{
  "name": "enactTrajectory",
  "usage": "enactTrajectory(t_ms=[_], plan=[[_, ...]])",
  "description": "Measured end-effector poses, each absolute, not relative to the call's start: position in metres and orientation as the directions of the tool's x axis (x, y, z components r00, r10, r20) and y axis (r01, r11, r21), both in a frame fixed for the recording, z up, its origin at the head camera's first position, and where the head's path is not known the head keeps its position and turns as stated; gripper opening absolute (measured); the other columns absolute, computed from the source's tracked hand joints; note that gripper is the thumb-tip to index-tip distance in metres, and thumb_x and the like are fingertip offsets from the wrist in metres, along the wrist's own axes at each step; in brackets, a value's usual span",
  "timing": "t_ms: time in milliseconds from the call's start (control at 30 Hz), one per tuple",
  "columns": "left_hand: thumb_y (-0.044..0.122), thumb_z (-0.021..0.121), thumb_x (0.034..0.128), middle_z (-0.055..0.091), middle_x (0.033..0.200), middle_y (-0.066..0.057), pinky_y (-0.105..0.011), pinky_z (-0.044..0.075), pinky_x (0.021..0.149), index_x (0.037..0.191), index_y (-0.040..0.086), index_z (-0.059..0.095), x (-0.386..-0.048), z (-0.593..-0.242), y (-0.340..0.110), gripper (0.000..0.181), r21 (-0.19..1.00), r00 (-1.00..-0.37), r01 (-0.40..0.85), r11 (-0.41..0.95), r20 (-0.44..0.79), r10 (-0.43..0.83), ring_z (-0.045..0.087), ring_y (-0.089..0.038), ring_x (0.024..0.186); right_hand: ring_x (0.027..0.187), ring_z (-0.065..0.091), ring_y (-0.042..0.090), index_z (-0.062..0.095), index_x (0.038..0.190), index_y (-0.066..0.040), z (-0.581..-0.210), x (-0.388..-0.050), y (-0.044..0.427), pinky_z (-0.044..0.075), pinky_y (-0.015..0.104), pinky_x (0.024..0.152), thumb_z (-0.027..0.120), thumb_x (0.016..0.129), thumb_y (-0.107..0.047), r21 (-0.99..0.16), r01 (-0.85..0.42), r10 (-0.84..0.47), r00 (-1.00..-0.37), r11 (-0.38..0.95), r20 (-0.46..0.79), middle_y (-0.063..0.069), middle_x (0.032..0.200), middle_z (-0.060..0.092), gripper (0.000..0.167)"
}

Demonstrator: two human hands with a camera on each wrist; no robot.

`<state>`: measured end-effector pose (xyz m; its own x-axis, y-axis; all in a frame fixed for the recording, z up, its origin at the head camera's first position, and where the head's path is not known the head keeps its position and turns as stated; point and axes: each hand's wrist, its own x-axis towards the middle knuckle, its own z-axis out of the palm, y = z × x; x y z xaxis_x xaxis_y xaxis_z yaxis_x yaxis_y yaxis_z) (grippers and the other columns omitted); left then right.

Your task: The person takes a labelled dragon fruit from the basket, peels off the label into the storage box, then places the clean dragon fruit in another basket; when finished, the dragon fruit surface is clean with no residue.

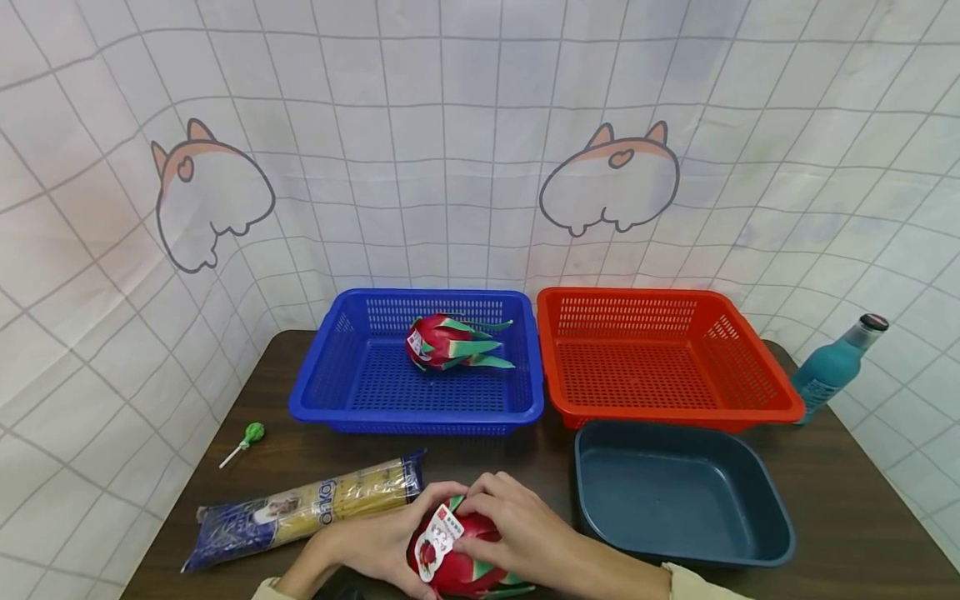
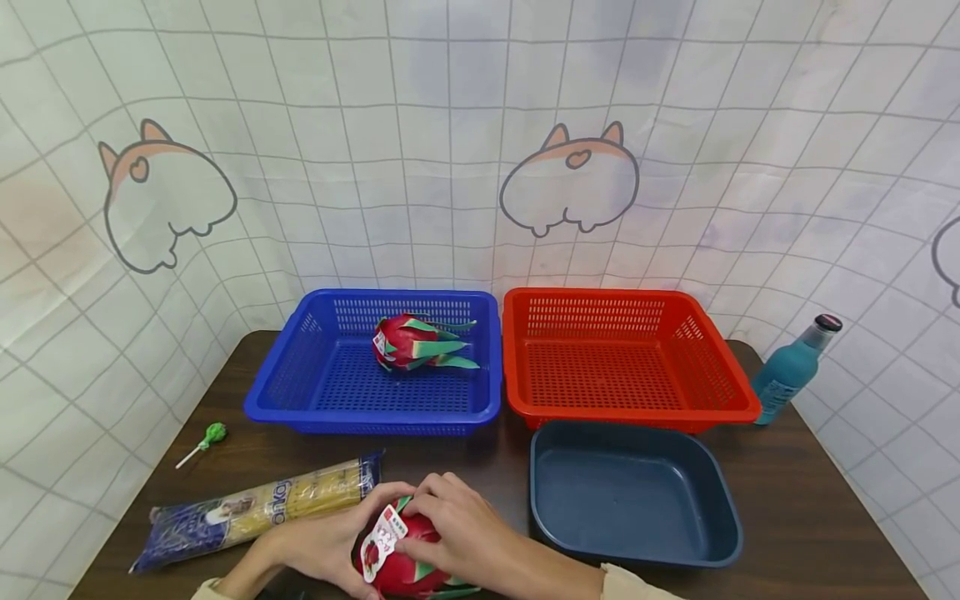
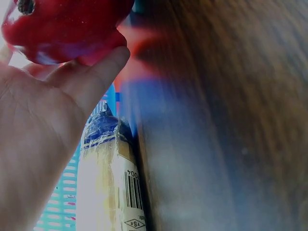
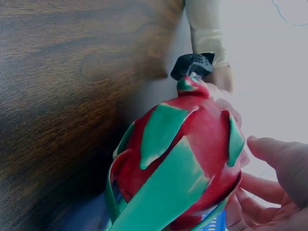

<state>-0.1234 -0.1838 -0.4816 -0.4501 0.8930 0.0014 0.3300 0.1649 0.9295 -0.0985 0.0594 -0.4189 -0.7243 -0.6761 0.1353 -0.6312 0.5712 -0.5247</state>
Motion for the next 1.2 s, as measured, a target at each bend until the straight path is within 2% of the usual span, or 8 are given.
enactTrajectory(t_ms=[700,867,1067,1200], plan=[[0.025,0.081,0.0799,0.028,0.148,-0.001,-0.024,0.044,0.104,0.149,0.025,0.009,-0.123,-0.481,-0.184,0.1,0.929,-0.488,0.315,0.195,-0.017,0.872,0.043,-0.011,0.131,0.089,0.051,0.001,0.073,0.091,-0.02,-0.422,-0.094,0.055,0.047,0.015,0.076,0.074,0.086,-0.032,-0.531,-0.64,-0.629,-0.741,0.556,0.235,-0.01,0.094,0.064,0.012],[0.026,0.08,0.0804,0.027,0.149,-0.004,-0.024,0.045,0.103,0.149,0.023,0.008,-0.124,-0.482,-0.184,0.1,0.912,-0.476,0.368,0.181,0.017,0.879,0.042,-0.01,0.131,0.088,0.052,0.001,0.073,0.088,-0.022,-0.424,-0.092,0.051,0.048,0.016,0.076,0.074,0.086,-0.03,-0.523,-0.642,-0.601,-0.75,0.56,0.277,-0.012,0.091,0.065,0.009],[0.023,0.079,0.081,0.03,0.147,-0.007,-0.023,0.048,0.1,0.149,0.023,0.008,-0.124,-0.483,-0.185,0.099,0.923,-0.464,0.345,0.172,0.008,0.886,0.045,-0.009,0.129,0.085,0.052,0.001,0.073,0.086,-0.023,-0.426,-0.091,0.049,0.047,0.014,0.074,0.074,0.086,-0.028,-0.513,-0.651,-0.573,-0.751,0.56,0.328,-0.013,0.088,0.065,0.006],[0.022,0.079,0.0814,0.031,0.147,-0.007,-0.023,0.048,0.099,0.149,0.023,0.008,-0.124,-0.483,-0.185,0.098,0.928,-0.457,0.334,0.166,0.006,0.889,0.046,-0.009,0.128,0.084,0.051,0.0,0.073,0.087,-0.024,-0.427,-0.089,0.049,0.047,0.014,0.073,0.072,0.087,-0.028,-0.533,-0.628,-0.568,-0.766,0.567,0.3,-0.013,0.088,0.066,0.005]])
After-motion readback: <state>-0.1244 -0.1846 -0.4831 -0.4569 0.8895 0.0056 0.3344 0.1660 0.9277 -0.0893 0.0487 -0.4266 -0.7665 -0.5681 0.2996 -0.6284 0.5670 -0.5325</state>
